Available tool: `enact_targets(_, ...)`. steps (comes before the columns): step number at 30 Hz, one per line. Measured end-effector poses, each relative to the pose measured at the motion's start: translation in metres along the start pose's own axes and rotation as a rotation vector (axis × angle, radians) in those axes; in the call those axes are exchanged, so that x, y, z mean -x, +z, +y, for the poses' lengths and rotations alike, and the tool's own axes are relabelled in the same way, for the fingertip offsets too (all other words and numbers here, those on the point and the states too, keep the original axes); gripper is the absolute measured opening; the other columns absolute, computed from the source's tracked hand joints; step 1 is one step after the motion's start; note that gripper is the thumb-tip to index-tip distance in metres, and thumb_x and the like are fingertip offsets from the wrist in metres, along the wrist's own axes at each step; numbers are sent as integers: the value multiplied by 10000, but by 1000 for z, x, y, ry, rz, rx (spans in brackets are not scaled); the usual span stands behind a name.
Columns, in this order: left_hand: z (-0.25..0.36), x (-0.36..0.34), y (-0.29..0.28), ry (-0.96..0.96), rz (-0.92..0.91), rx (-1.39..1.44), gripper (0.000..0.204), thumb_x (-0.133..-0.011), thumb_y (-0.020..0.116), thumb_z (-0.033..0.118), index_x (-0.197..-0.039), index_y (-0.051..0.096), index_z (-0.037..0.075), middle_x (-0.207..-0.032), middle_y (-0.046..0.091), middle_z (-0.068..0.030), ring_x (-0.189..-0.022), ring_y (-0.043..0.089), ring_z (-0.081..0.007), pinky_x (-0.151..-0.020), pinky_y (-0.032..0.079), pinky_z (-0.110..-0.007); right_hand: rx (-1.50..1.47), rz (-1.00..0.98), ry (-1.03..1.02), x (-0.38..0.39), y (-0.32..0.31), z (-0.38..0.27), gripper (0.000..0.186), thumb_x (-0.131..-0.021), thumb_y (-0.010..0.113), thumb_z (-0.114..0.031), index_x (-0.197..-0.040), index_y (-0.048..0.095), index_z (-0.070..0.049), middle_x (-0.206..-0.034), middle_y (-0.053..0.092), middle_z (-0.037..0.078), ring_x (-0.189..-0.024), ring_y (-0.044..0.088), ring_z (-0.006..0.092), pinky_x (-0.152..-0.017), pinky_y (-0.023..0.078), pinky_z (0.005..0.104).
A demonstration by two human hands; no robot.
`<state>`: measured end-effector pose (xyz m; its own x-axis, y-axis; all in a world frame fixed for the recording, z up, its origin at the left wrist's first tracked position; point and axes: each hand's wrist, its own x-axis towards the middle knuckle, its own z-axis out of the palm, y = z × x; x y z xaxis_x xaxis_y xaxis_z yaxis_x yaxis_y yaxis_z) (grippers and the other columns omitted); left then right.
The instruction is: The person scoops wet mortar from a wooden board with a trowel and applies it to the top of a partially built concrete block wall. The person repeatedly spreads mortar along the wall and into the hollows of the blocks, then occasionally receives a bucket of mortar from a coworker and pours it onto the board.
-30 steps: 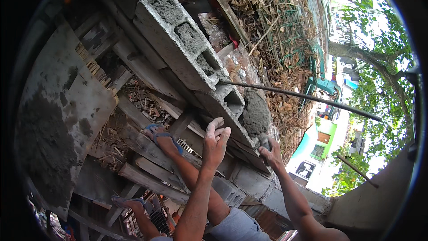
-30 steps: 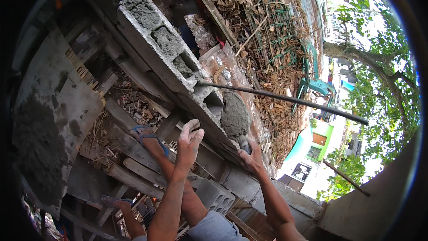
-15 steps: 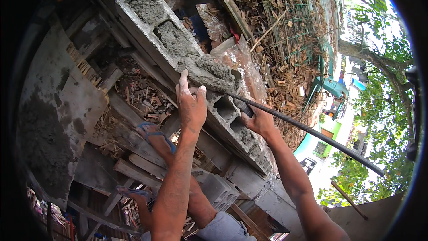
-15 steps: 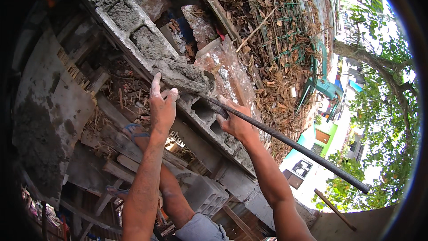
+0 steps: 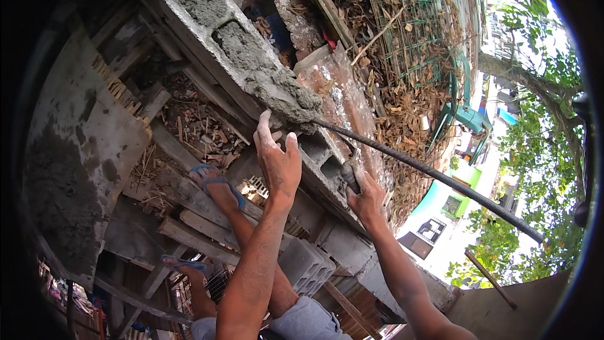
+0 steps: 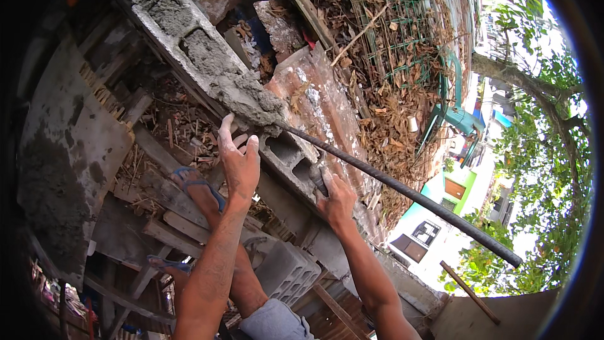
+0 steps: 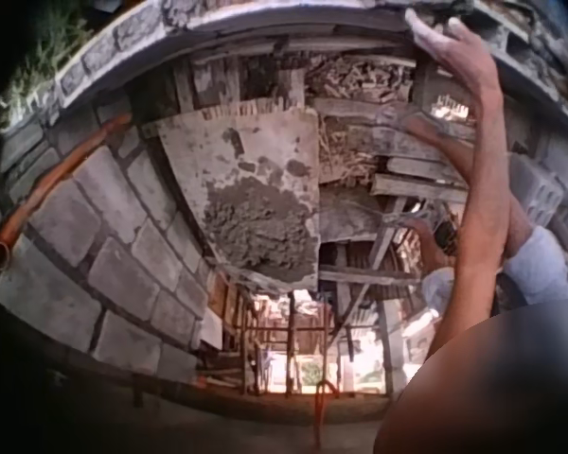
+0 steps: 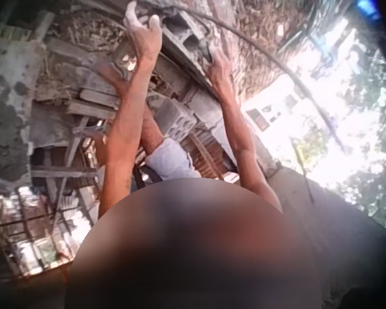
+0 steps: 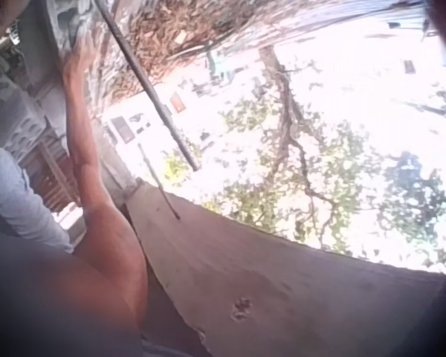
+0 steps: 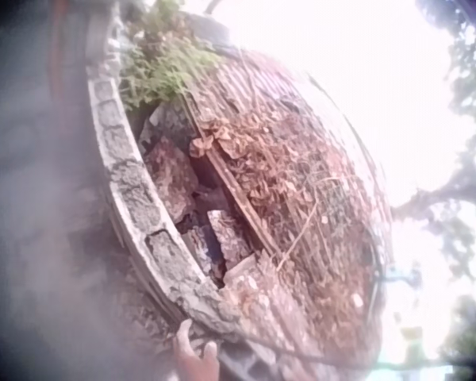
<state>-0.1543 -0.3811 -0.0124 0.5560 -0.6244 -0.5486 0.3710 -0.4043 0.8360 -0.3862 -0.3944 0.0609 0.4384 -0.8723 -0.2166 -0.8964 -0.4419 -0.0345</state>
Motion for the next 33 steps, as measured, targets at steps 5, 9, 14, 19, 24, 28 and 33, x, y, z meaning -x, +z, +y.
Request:
enact_targets(5,-12,11,7,-165,-119,85,578,-895,581,39,-1410,339,-66,-1338,457,-252,-1106,600,-265,-876,534,-334,33,-61,106,20,-18,-2,512,-635,726,-28,-1138,678,-108,-998,685,140,-860,687,302,-725,552,395)
enact_targets(9,-15,6,1,-180,-135,180,590,-898,579,43,-1423,330,-58,-1235,568,-243,-1071,621,-246,-884,512,-312,-138,253,-3,-28,-39,-11,481,-669,681,31,-1143,662,-46,-968,693,145,-785,685,270,-704,540,372)
enact_targets(14,-18,3,4,-212,-140,114,558,-892,593,15,-1398,369,-58,-1314,496,-266,-1137,614,-284,-825,559,-347,-284,-30,-197,-135,-30,-5,382,-799,673,-93,-1178,659,-42,-1019,683,194,-889,677,344,-784,527,365)
enact_targets(19,-13,16,13,24,-100,-241,536,-853,626,33,-1357,467,-54,-1352,494,-278,-1207,537,-375,-1013,442,-425,-142,-84,-277,-126,-18,23,406,-745,682,-134,-1149,666,-103,-841,621,139,-819,634,362,-720,514,445)
enact_targets(24,-14,18,12,59,-246,-544,598,-829,640,55,-1377,439,-74,-1411,418,-276,-1299,429,-410,-1074,386,-420,-82,-27,-121,-62,-11,30,488,-723,689,-78,-1207,657,-132,-1056,686,171,-925,666,387,-822,543,423)
enact_targets(28,-21,9,2,37,-190,-272,524,-842,617,52,-1336,494,-73,-1367,473,-265,-1276,463,-394,-1067,394,-412,-240,-37,111,-7,3,-12,506,-703,707,-56,-1204,656,-106,-1019,690,146,-910,673,362,-808,532,417)
enact_targets(33,-32,8,-6,12,-233,-292,472,-852,599,50,-1306,533,-61,-1376,493,-245,-1260,484,-395,-1071,389,-426,0,31,281,51,-35,-57,496,-677,720,-19,-1162,679,-114,-982,659,80,-874,662,306,-754,523,396)
